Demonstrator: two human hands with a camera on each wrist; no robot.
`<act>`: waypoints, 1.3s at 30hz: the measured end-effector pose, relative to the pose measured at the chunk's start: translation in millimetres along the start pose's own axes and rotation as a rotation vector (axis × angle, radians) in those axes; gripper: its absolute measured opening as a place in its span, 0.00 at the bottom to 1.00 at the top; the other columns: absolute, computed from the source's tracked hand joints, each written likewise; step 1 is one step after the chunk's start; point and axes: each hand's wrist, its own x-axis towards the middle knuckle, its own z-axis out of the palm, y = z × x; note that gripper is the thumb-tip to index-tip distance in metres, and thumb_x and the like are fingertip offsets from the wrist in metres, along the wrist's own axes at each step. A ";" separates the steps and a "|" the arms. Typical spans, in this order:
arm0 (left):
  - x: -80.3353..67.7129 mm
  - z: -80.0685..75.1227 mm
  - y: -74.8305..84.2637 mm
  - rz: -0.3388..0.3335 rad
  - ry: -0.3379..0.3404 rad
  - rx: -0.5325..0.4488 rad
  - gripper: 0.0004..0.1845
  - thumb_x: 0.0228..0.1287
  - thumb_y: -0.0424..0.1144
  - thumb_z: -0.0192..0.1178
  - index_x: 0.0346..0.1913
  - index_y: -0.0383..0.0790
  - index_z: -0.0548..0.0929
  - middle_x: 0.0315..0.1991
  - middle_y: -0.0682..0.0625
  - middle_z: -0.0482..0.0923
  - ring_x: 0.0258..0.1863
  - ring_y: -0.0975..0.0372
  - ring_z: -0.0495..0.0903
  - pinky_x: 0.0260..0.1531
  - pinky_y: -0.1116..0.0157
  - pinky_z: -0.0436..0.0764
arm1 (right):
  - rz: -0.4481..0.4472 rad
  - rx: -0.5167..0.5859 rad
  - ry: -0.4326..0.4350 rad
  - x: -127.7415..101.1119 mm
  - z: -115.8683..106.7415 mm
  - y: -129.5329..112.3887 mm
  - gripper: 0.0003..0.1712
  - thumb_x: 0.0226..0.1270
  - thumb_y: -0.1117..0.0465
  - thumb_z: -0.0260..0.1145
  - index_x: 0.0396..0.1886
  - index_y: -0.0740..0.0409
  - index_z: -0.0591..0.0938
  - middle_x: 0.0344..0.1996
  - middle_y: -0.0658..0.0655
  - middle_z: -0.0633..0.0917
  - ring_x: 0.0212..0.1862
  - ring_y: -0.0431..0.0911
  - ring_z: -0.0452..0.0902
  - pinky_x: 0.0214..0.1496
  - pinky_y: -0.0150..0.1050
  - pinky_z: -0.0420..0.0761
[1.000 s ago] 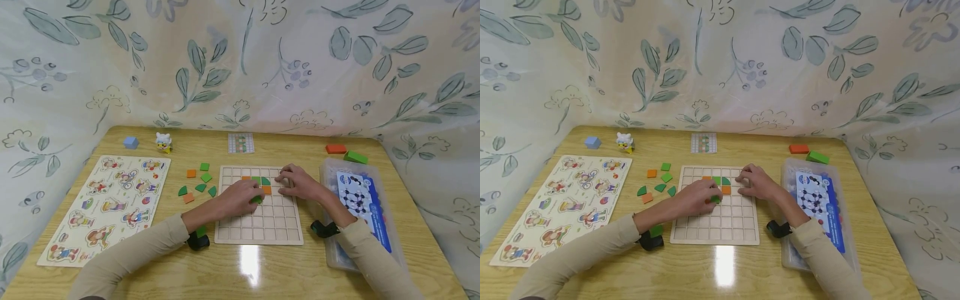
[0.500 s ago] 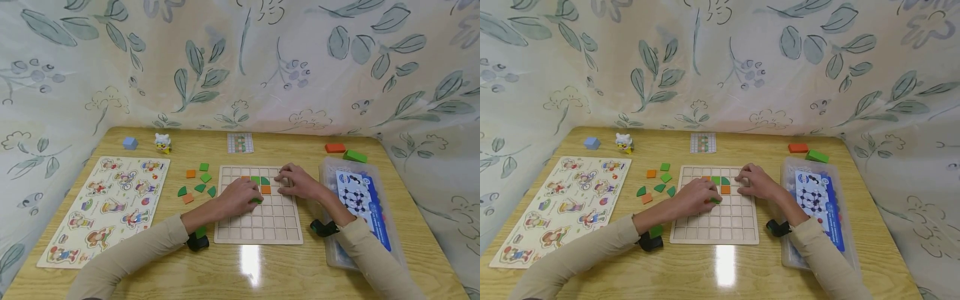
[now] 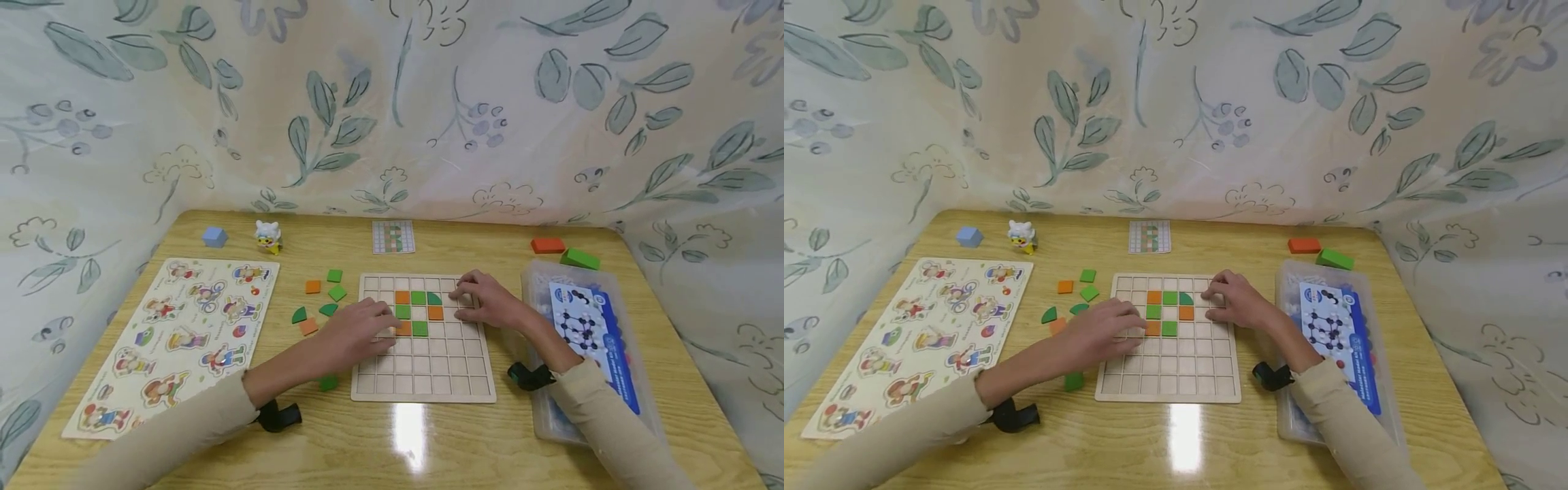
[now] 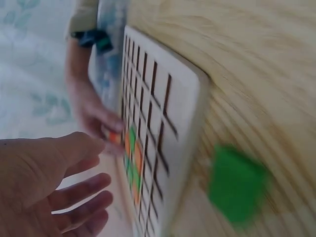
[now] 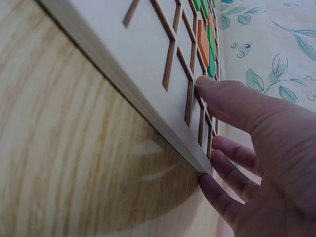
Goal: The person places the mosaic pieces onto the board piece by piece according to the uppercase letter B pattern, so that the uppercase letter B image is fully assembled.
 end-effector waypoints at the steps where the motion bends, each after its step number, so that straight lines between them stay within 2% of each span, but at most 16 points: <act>1: -9.1 -5.0 -4.9 -0.032 -0.001 -0.014 0.13 0.63 0.44 0.65 0.50 0.48 0.85 0.45 0.54 0.82 0.44 0.61 0.79 0.39 0.64 0.79 | -0.001 0.002 -0.002 -0.3 0.4 0.0 0.17 0.60 0.57 0.71 0.49 0.54 0.84 0.55 0.64 0.74 0.56 0.58 0.68 0.56 0.54 0.69; 5: -45.6 -20.5 -33.3 -0.161 0.018 -0.027 0.13 0.62 0.41 0.65 0.50 0.47 0.85 0.45 0.51 0.82 0.42 0.59 0.81 0.35 0.63 0.80 | -0.016 0.006 -0.004 -1.3 0.6 0.4 0.17 0.61 0.58 0.71 0.49 0.55 0.84 0.55 0.64 0.74 0.56 0.58 0.68 0.55 0.53 0.70; 9: -78.4 -28.8 -60.4 -0.280 0.051 -0.058 0.13 0.60 0.38 0.67 0.49 0.43 0.85 0.44 0.48 0.83 0.40 0.57 0.82 0.33 0.61 0.79 | -0.013 0.011 -0.002 -2.0 0.6 0.7 0.17 0.60 0.58 0.71 0.49 0.55 0.84 0.55 0.64 0.74 0.56 0.58 0.68 0.55 0.53 0.70; 12: -94.4 -32.5 -74.4 -0.342 0.063 -0.061 0.14 0.61 0.37 0.66 0.50 0.42 0.85 0.45 0.47 0.82 0.40 0.55 0.83 0.32 0.61 0.79 | 0.006 0.013 -0.004 -1.5 -1.1 1.1 0.17 0.60 0.57 0.71 0.50 0.55 0.84 0.55 0.64 0.74 0.56 0.58 0.68 0.55 0.53 0.70; 15: -101.6 -33.5 -83.4 -0.371 0.079 -0.068 0.14 0.62 0.37 0.65 0.51 0.43 0.84 0.46 0.47 0.82 0.41 0.55 0.83 0.32 0.60 0.80 | 0.015 0.015 -0.001 -1.1 -1.6 2.1 0.18 0.60 0.57 0.71 0.50 0.54 0.84 0.56 0.64 0.74 0.57 0.58 0.67 0.56 0.54 0.70; 20: -100.2 -27.9 -95.0 -0.349 0.098 -0.092 0.13 0.63 0.37 0.64 0.51 0.43 0.85 0.49 0.46 0.80 0.44 0.54 0.81 0.38 0.57 0.80 | 0.010 0.002 0.003 -1.5 0.1 3.0 0.18 0.60 0.57 0.72 0.50 0.54 0.84 0.56 0.64 0.74 0.57 0.58 0.67 0.55 0.53 0.70; 24: -95.5 -25.4 -103.4 -0.302 0.083 -0.128 0.12 0.64 0.36 0.63 0.51 0.42 0.85 0.53 0.44 0.77 0.47 0.53 0.81 0.43 0.54 0.79 | 0.018 0.004 -0.001 -0.2 0.0 1.4 0.18 0.60 0.57 0.72 0.50 0.53 0.84 0.56 0.63 0.74 0.57 0.57 0.67 0.55 0.52 0.70; 29: -93.3 -24.7 -107.9 -0.271 0.050 -0.171 0.13 0.65 0.35 0.61 0.52 0.41 0.84 0.57 0.40 0.75 0.49 0.51 0.81 0.43 0.54 0.80 | 0.003 0.002 0.000 -0.3 0.0 1.8 0.18 0.60 0.56 0.72 0.50 0.53 0.84 0.56 0.62 0.74 0.57 0.56 0.68 0.55 0.51 0.70; 36: -89.1 -22.8 -116.6 -0.112 0.018 -0.162 0.18 0.62 0.23 0.56 0.52 0.40 0.83 0.58 0.39 0.76 0.57 0.46 0.76 0.48 0.52 0.78 | 0.017 0.012 -0.001 -0.4 1.4 3.4 0.18 0.60 0.57 0.71 0.51 0.53 0.84 0.56 0.62 0.74 0.57 0.56 0.67 0.55 0.51 0.70; 39: -87.8 -21.7 -118.4 -0.079 0.000 -0.182 0.20 0.61 0.21 0.55 0.55 0.38 0.82 0.59 0.41 0.76 0.59 0.47 0.75 0.50 0.51 0.77 | 0.025 0.012 -0.002 0.0 1.5 3.1 0.18 0.60 0.57 0.71 0.51 0.52 0.84 0.57 0.62 0.73 0.58 0.56 0.67 0.56 0.51 0.70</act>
